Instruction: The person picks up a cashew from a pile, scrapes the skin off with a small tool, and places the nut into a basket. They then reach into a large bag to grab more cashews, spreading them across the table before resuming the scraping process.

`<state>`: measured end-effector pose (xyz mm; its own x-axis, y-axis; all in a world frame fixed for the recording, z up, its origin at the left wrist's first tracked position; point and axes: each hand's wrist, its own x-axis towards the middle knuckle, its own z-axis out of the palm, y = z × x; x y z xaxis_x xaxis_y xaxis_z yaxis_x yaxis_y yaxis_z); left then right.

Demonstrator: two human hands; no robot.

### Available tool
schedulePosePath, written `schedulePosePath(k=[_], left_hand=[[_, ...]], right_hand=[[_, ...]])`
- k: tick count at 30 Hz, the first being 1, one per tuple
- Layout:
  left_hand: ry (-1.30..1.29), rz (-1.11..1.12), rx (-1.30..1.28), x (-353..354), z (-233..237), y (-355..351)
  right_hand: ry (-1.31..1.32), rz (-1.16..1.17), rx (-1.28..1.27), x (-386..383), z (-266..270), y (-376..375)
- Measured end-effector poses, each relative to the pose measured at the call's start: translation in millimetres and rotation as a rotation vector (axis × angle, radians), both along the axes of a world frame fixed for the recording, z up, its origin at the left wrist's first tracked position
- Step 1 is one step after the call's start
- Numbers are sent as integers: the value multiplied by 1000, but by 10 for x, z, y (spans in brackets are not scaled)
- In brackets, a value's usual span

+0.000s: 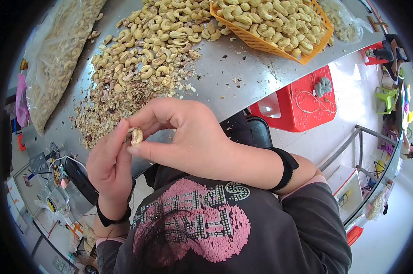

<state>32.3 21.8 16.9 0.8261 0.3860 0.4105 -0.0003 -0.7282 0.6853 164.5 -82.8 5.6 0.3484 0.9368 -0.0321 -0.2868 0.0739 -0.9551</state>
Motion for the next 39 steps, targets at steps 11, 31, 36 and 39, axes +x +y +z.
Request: schedulePosePath(k=[11,31,36,39], left_hand=[[-58,99,150,31,-43,-69],[69,135,-30,4,-3,-117],[95,166,-198,-33,-12,-112],[113,144,-294,-53,24,-58]], right_hand=[[78,57,-36,3,65,-20],[169,-103,-8,-144,-5,-7],[178,-101,-23,-155,3,7],[231,-90,-33,-108,38,17]])
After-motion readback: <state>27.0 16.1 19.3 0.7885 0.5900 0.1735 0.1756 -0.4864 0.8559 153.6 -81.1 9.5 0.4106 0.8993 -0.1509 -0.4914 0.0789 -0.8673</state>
